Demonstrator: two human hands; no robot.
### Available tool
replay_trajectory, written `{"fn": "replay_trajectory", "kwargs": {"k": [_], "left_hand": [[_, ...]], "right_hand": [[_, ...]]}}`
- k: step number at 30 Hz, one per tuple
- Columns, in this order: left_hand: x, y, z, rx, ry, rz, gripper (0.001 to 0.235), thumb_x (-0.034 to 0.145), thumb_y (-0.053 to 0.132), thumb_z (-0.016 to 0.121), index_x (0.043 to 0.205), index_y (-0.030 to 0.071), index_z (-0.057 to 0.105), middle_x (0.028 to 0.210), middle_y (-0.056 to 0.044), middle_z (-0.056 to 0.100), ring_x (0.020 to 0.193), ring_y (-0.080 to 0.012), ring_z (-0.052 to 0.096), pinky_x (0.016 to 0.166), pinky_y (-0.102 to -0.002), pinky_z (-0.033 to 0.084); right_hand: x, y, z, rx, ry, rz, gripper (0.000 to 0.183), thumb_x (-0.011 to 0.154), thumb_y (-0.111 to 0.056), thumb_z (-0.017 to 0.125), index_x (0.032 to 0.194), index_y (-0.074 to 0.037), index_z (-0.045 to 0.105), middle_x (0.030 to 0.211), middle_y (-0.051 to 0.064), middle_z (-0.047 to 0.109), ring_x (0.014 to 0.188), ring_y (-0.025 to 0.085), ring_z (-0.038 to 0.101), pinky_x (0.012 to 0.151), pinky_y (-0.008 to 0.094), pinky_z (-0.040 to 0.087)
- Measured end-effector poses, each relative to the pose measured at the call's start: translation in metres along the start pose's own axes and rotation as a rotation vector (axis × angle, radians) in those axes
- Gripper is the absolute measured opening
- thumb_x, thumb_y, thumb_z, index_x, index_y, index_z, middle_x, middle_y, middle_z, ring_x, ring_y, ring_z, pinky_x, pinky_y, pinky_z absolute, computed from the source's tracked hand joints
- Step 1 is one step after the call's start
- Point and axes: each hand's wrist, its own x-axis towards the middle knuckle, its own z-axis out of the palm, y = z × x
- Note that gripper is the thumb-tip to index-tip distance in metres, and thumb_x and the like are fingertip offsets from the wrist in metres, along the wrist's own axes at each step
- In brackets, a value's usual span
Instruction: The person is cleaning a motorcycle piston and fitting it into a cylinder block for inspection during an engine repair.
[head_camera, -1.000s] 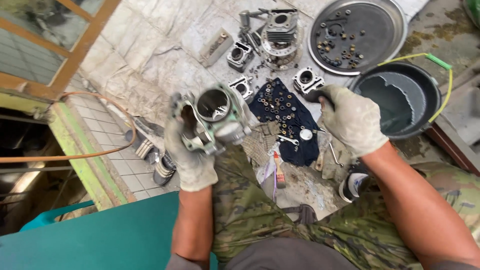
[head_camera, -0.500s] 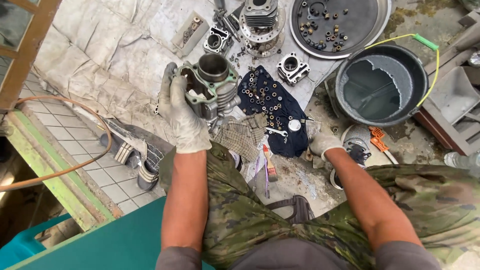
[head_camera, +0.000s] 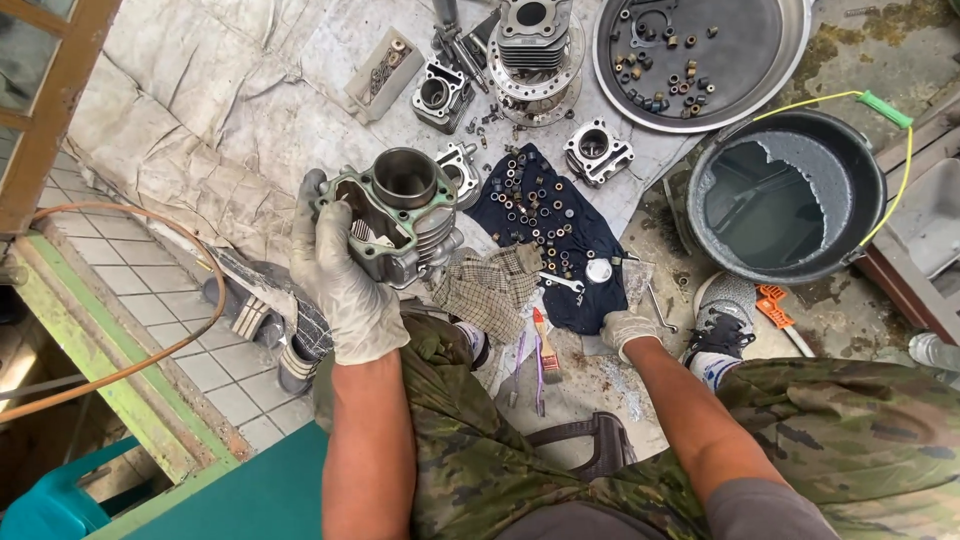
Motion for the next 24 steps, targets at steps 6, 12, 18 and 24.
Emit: {"fn": "replay_trajectory", "kwargs": {"k": [6, 12, 18, 24], "left_hand": [[-0.017, 0.014, 0.008, 0.102, -0.033, -0.016, 0.05, 0.081, 0.015, 0.077, 0.13, 0.011, 0.068, 0.113, -0.009, 0.068, 0.104, -0.0153, 0.063, 0.097, -0.032, 0.057], [-0.008, -0.01, -0.007, 0.138, -0.066, -0.031, 0.052, 0.081, 0.01, 0.077, 0.132, 0.009, 0.067, 0.114, -0.013, 0.067, 0.105, -0.0195, 0.065, 0.098, -0.035, 0.058], [-0.023, 0.006, 0.01, 0.262, -0.17, 0.001, 0.052, 0.083, 0.011, 0.077, 0.134, 0.011, 0.066, 0.13, -0.017, 0.061, 0.115, -0.0232, 0.059, 0.104, -0.04, 0.052], [-0.01, -0.016, -0.006, 0.247, -0.285, 0.004, 0.056, 0.079, 0.012, 0.082, 0.132, 0.009, 0.067, 0.137, -0.016, 0.06, 0.12, -0.0202, 0.059, 0.106, -0.038, 0.05]], "right_hand": [[-0.02, -0.006, -0.018, -0.03, 0.285, -0.042, 0.042, 0.09, -0.038, 0.061, 0.123, -0.014, 0.071, 0.125, 0.015, 0.075, 0.118, 0.033, 0.071, 0.104, 0.051, 0.053], [-0.064, -0.029, -0.081, 0.264, 0.438, -0.006, 0.095, 0.083, -0.041, 0.077, 0.162, -0.018, 0.029, 0.167, 0.015, 0.03, 0.135, 0.046, 0.054, 0.105, 0.059, 0.054], [-0.047, -0.03, -0.094, 0.265, 0.536, -0.059, 0.096, 0.086, -0.041, 0.075, 0.164, -0.021, 0.023, 0.171, 0.017, 0.018, 0.153, 0.044, 0.028, 0.114, 0.069, 0.037], [-0.109, -0.114, -0.202, 1.71, 0.109, -0.304, 0.078, 0.1, -0.061, 0.056, 0.155, -0.008, 0.041, 0.144, 0.028, 0.057, 0.128, 0.047, 0.059, 0.101, 0.062, 0.048]]}}
